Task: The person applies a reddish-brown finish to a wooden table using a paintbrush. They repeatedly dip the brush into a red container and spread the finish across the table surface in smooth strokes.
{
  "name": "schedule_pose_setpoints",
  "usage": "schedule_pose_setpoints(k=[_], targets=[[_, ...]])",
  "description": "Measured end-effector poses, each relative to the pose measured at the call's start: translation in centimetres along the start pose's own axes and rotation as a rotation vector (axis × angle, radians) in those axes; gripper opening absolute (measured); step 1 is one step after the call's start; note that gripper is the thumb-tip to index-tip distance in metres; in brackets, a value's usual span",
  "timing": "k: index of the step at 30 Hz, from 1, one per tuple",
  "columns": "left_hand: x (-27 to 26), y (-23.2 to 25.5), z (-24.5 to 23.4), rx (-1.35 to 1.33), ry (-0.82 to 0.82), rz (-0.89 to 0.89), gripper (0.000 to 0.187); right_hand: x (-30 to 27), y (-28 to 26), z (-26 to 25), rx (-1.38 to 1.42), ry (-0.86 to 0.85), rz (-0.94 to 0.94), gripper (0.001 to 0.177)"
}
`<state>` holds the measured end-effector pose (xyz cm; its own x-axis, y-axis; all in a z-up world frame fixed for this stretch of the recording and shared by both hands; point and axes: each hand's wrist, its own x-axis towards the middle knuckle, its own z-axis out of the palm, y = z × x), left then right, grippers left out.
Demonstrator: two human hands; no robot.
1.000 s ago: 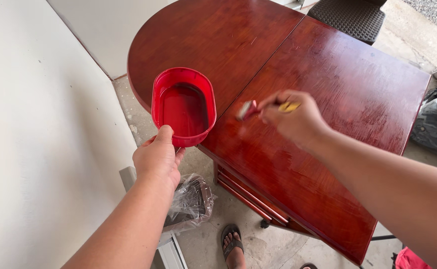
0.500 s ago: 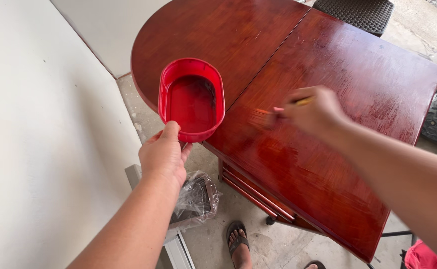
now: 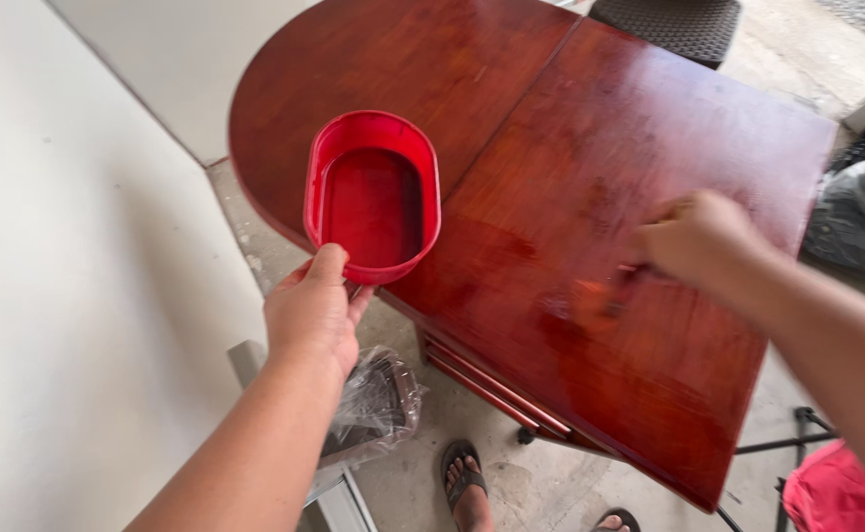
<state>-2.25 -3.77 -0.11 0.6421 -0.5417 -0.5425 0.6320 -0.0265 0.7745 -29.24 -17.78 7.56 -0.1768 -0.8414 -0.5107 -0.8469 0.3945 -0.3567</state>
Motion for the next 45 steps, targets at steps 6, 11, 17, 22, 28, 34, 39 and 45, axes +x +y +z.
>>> schedule_pose_setpoints(k=[6,11,17,22,28,34,39,45], targets=[[0.1,-0.8,1.5,0.018,0.019,-0.049,0.025,-1.5,-0.1,1.1,0.321,-0.069,-0.316,0.010],[-0.2,-0.6,2.8,0.040,-0.038,-0.051,0.025,1.8,2.5,3.4,0.119,-0.032,-0.299,0.016],[-0.2,-0.8,3.0,0.111,-0.036,-0.043,0.026,6.1,7.7,-4.6,0.343,0.110,-0.315,0.018],[-0.3,-2.0,3.4,0.093,-0.071,-0.054,0.030,2.5,1.3,-1.5,0.665,-0.043,-0.811,0.007],[-1.3,-2.3,4.3,0.152,-0.133,-0.026,0.036,-1.0,-3.1,1.7,0.142,0.149,-1.203,0.007],[-2.3,-2.0,4.7,0.158,-0.143,0.005,0.038,-1.0,-2.5,1.7,0.087,0.057,-0.917,0.006],[-2.6,-1.9,4.8,0.187,-0.137,0.012,0.037,-2.2,-1.9,0.7,0.203,0.027,-0.704,0.005],[-1.6,-1.6,4.7,0.219,0.007,-0.001,0.033,-1.5,0.5,0.0,0.734,-0.046,-0.697,0.007]])
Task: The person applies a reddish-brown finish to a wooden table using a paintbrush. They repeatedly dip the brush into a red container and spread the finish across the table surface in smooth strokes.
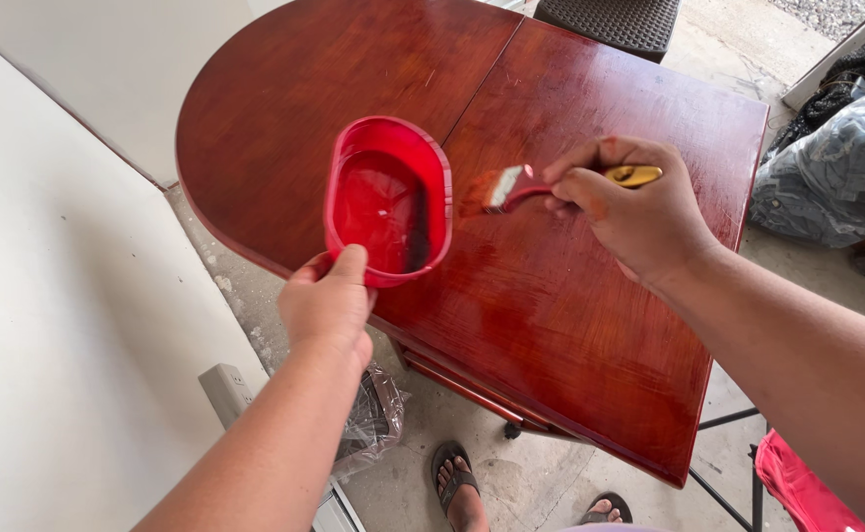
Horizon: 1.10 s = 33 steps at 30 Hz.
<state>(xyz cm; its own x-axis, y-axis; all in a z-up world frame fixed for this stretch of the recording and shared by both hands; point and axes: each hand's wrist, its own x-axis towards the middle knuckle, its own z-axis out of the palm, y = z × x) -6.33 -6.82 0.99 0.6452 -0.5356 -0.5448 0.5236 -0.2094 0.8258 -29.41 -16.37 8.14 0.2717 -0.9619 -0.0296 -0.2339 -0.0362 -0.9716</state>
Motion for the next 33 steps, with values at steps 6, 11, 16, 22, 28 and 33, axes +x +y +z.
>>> schedule_pose_setpoints(k=[6,11,16,22,28,33], targets=[[0.8,0.0,-1.5,-0.048,0.054,0.013,0.028,-0.4,2.9,-0.7,-0.412,-0.086,0.257,0.007],[1.1,-0.2,-1.7,-0.044,0.038,0.013,0.027,0.0,-1.0,-2.1,-0.581,0.053,0.490,0.016],[0.5,-0.4,-0.7,-0.111,0.004,-0.001,0.029,-0.4,-0.1,0.3,-0.416,-0.102,0.438,0.016],[0.1,0.2,-0.5,-0.092,-0.020,0.004,0.032,-1.6,6.5,-2.3,-0.332,-0.035,0.401,0.026],[0.1,-0.1,-0.9,-0.096,-0.049,0.026,0.031,-3.1,1.6,-7.0,-0.459,0.131,0.532,0.011],[-0.4,-1.4,1.5,-0.114,-0.070,-0.043,0.030,-2.6,6.3,-0.7,-0.258,-0.119,0.200,0.014]])
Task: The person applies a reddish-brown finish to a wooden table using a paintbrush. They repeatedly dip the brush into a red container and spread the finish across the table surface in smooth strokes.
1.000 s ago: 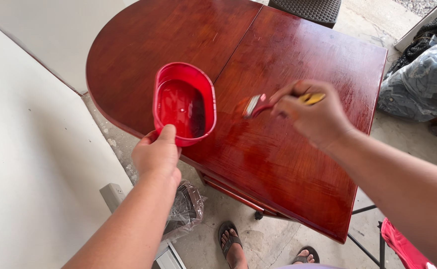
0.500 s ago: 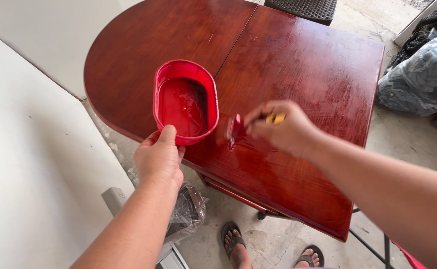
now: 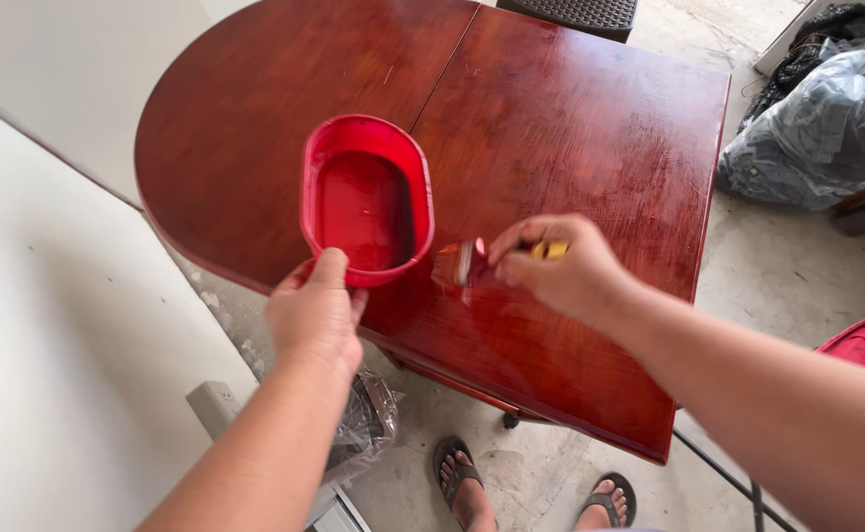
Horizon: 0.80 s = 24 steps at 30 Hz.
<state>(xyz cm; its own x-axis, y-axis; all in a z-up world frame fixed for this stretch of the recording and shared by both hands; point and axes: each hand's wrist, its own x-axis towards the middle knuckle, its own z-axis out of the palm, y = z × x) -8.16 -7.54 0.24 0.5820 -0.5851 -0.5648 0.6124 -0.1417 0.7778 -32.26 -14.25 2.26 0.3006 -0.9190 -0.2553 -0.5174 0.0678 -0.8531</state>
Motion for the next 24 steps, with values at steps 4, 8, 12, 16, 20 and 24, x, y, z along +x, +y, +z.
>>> schedule_pose_setpoints(k=[4,8,12,16,20,24], targets=[[-0.4,-0.8,0.5,-0.012,-0.077,-0.021,0.028,-0.7,7.8,-3.6,0.110,0.037,0.055,0.013],[-1.0,-1.9,1.1,0.024,-0.106,-0.054,0.025,-5.2,10.4,-11.7,0.219,0.086,0.032,0.014],[-1.2,-1.8,1.0,0.008,-0.128,-0.061,0.023,-4.9,5.6,-9.3,0.235,0.143,-0.048,0.016],[-0.9,-2.0,1.6,0.020,-0.128,-0.041,0.021,-1.2,4.1,-3.1,0.273,0.056,-0.156,0.014],[-0.1,-0.7,2.3,0.053,-0.158,-0.031,0.019,0.0,7.9,-4.3,0.257,0.004,-0.056,0.012],[1.5,0.6,3.7,0.115,-0.219,-0.035,0.018,-2.7,11.0,-12.1,0.345,0.027,-0.014,0.009]])
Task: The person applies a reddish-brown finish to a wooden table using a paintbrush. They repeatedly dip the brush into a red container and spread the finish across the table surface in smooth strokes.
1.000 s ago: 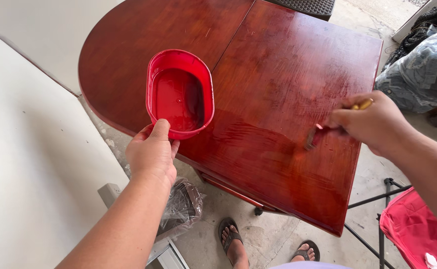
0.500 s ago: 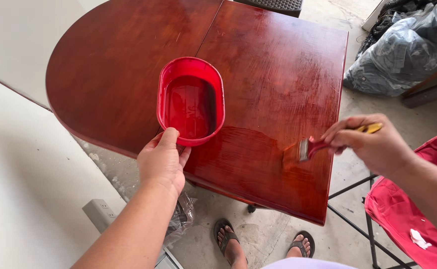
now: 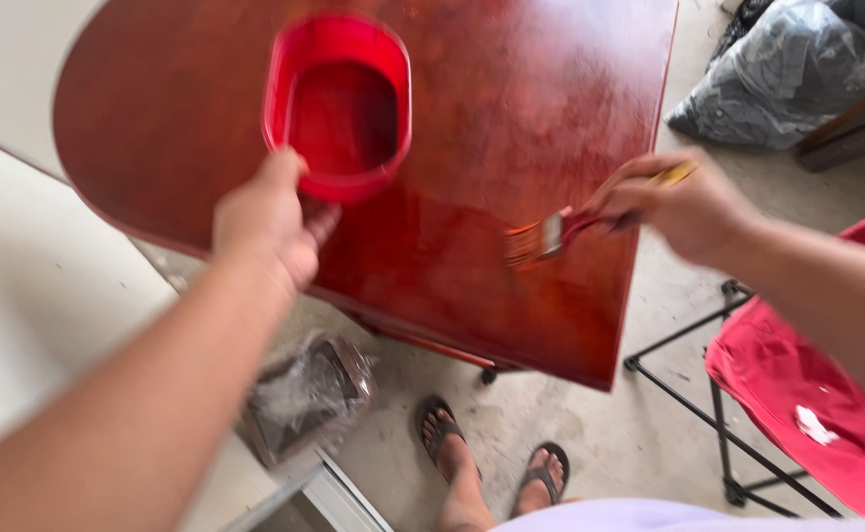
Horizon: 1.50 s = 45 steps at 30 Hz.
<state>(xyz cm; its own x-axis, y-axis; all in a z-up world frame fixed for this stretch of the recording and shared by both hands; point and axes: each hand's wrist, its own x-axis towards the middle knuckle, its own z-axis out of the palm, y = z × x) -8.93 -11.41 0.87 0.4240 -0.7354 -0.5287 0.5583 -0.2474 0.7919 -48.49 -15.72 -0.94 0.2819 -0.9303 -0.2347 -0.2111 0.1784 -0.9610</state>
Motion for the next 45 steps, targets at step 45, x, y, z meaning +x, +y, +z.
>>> schedule_pose_setpoints(k=[45], targets=[[-17.3,-7.8,-4.4,-0.183,0.175,0.037,0.025,-5.7,-6.0,6.9,-0.086,0.069,0.168,0.015]])
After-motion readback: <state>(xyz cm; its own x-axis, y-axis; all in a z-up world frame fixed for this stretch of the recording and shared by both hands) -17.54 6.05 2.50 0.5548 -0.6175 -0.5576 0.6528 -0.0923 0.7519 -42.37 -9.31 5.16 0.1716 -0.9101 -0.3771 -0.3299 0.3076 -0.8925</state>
